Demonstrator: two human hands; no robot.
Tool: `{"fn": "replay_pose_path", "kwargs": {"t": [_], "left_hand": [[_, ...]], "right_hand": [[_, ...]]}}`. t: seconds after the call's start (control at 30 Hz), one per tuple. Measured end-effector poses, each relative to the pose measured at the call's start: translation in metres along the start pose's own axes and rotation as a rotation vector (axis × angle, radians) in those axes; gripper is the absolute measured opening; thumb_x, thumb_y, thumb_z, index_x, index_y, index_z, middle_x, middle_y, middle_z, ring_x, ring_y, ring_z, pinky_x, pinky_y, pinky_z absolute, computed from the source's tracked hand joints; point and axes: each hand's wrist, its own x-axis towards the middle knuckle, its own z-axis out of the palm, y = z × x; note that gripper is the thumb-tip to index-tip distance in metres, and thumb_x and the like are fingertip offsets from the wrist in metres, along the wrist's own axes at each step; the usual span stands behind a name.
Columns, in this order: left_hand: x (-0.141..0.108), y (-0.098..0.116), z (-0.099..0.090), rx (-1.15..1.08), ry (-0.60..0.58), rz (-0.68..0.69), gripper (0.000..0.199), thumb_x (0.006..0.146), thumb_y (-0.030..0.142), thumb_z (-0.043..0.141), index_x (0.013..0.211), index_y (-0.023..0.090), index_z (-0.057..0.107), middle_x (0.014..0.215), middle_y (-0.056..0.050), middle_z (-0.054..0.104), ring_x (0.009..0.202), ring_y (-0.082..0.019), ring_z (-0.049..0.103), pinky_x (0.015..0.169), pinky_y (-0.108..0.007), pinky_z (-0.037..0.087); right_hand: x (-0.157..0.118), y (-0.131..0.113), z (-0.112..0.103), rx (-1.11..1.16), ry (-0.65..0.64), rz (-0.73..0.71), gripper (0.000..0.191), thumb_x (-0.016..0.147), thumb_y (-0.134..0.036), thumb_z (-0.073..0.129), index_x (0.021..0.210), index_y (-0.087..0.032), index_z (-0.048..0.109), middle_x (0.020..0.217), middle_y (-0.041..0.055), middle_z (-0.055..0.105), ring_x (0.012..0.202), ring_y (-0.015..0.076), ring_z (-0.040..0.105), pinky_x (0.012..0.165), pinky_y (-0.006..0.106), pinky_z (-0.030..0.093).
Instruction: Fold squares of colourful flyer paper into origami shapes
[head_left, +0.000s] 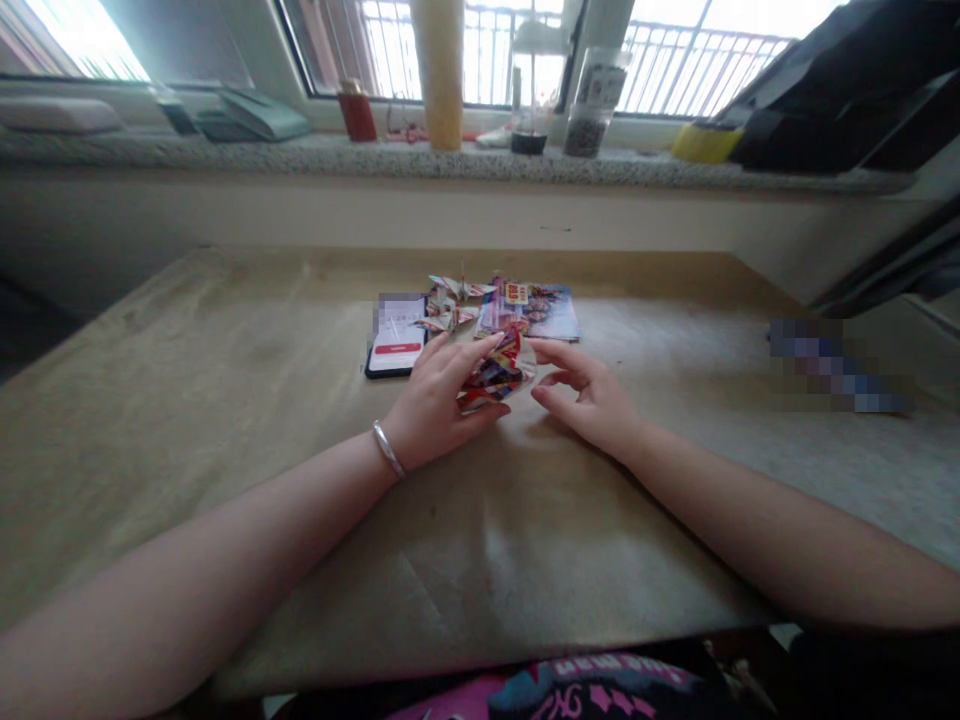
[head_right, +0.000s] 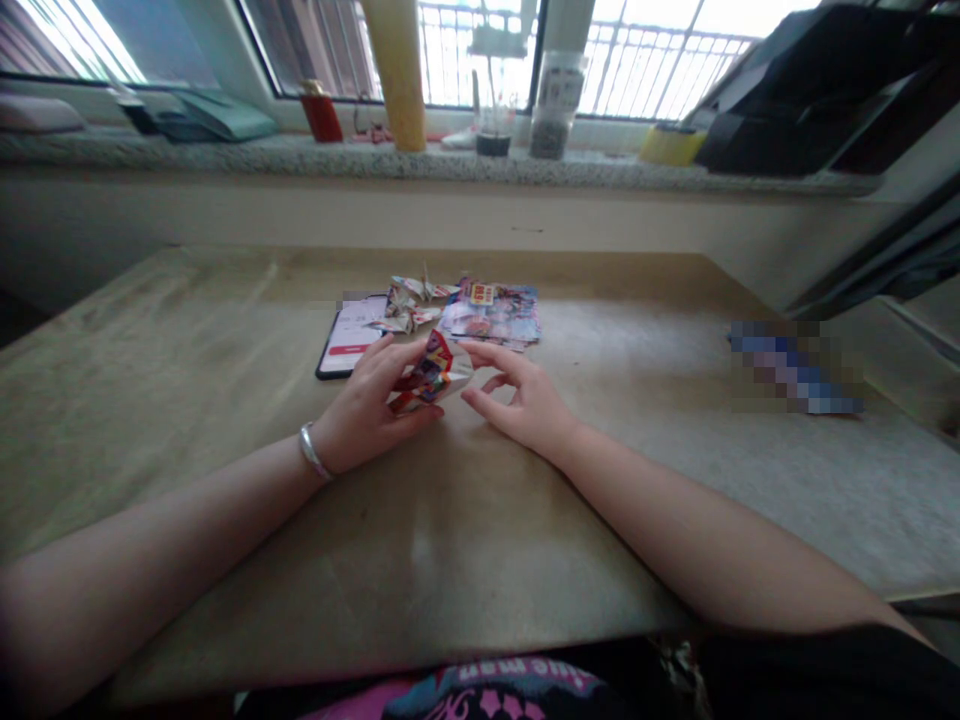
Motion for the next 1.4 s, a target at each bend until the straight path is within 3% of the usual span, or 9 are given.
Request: {"fn": "replay_pose_path", "kwargs": {"t": [0.17, 0.4, 0.57, 0.67, 0.83, 0.97, 1.17, 1.3, 1.4], "left_hand": [[0.001, 0.000, 0.002, -0.020, -0.004, -0.015, 0.057, 0.080, 0.035, 0.066, 0.130, 0.021, 0.044, 0.126, -0.008, 0.060, 0.116, -0.024, 0.056, 0.115, -0.051, 0.023], [0.001, 0.000, 0.001, 0.003, 0.002, 0.017, 0.061, 0.079, 0.029, 0.065, 0.134, 0.020, 0.039, 0.129, -0.010, 0.057, 0.121, -0.025, 0.052, 0.114, -0.052, 0.022], [0.001, 0.002, 0.001, 0.086, 0.121, 0.027, 0.069, 0.076, 0.030, 0.066, 0.135, 0.018, 0.033, 0.128, -0.013, 0.057, 0.117, -0.027, 0.053, 0.103, -0.046, 0.038], [0.000, 0.002, 0.003, 0.124, 0.196, 0.026, 0.061, 0.074, 0.030, 0.068, 0.125, 0.019, 0.035, 0.123, -0.012, 0.060, 0.110, -0.026, 0.056, 0.095, -0.045, 0.042], [-0.002, 0.002, 0.001, 0.211, 0.049, 0.054, 0.041, 0.076, 0.030, 0.066, 0.110, 0.019, 0.045, 0.132, -0.012, 0.055, 0.117, -0.027, 0.053, 0.099, -0.046, 0.039], [-0.002, 0.004, -0.001, 0.318, -0.103, 0.103, 0.033, 0.079, 0.038, 0.062, 0.107, 0.020, 0.059, 0.140, -0.010, 0.048, 0.124, -0.029, 0.047, 0.110, -0.052, 0.029], [-0.001, 0.005, -0.002, 0.357, -0.197, 0.185, 0.033, 0.083, 0.046, 0.059, 0.106, 0.024, 0.066, 0.147, -0.007, 0.040, 0.135, -0.030, 0.034, 0.118, -0.057, 0.011], [-0.001, 0.007, -0.002, 0.368, -0.163, 0.251, 0.031, 0.084, 0.043, 0.058, 0.104, 0.022, 0.068, 0.142, -0.008, 0.045, 0.132, -0.030, 0.038, 0.117, -0.055, 0.017], [-0.001, 0.009, -0.002, 0.379, -0.175, 0.288, 0.029, 0.087, 0.039, 0.054, 0.108, 0.022, 0.067, 0.129, -0.007, 0.057, 0.123, -0.029, 0.046, 0.112, -0.050, 0.030]], "right_hand": [[0.000, -0.002, 0.002, -0.096, -0.006, -0.025, 0.037, 0.080, -0.027, 0.066, 0.116, -0.029, 0.061, 0.116, 0.0023, 0.066, 0.099, 0.0185, 0.063, 0.074, 0.031, 0.056], [-0.002, -0.008, 0.003, -0.209, 0.067, -0.108, 0.040, 0.078, -0.025, 0.069, 0.115, -0.028, 0.055, 0.110, 0.0037, 0.065, 0.095, 0.0181, 0.064, 0.070, 0.030, 0.057], [-0.003, -0.003, 0.002, -0.238, 0.109, -0.145, 0.042, 0.079, -0.023, 0.067, 0.116, -0.028, 0.048, 0.114, 0.0044, 0.063, 0.093, 0.0175, 0.065, 0.069, 0.030, 0.056], [-0.001, -0.001, 0.001, -0.199, 0.104, -0.090, 0.035, 0.079, -0.022, 0.065, 0.110, -0.027, 0.048, 0.117, 0.0061, 0.062, 0.093, 0.0178, 0.065, 0.069, 0.030, 0.055], [0.003, 0.005, 0.001, -0.069, 0.081, 0.095, 0.029, 0.083, -0.027, 0.059, 0.109, -0.025, 0.047, 0.113, 0.0063, 0.062, 0.087, 0.0159, 0.064, 0.063, 0.028, 0.052], [0.006, 0.009, 0.003, -0.071, 0.099, 0.201, 0.034, 0.082, -0.035, 0.060, 0.112, -0.024, 0.050, 0.101, 0.0043, 0.066, 0.080, 0.0154, 0.063, 0.058, 0.026, 0.048], [0.009, 0.012, 0.001, -0.207, 0.073, 0.286, 0.014, 0.081, -0.032, 0.057, 0.083, -0.019, 0.062, 0.080, 0.0028, 0.067, 0.073, 0.0158, 0.060, 0.062, 0.027, 0.045], [0.010, 0.015, -0.001, -0.264, 0.070, 0.299, 0.011, 0.079, -0.029, 0.057, 0.077, -0.020, 0.062, 0.079, 0.0017, 0.068, 0.075, 0.0163, 0.061, 0.071, 0.030, 0.046], [0.011, 0.018, -0.002, -0.319, 0.059, 0.314, 0.013, 0.078, -0.029, 0.057, 0.070, -0.020, 0.060, 0.079, 0.0025, 0.068, 0.076, 0.0180, 0.060, 0.073, 0.031, 0.045]]}}
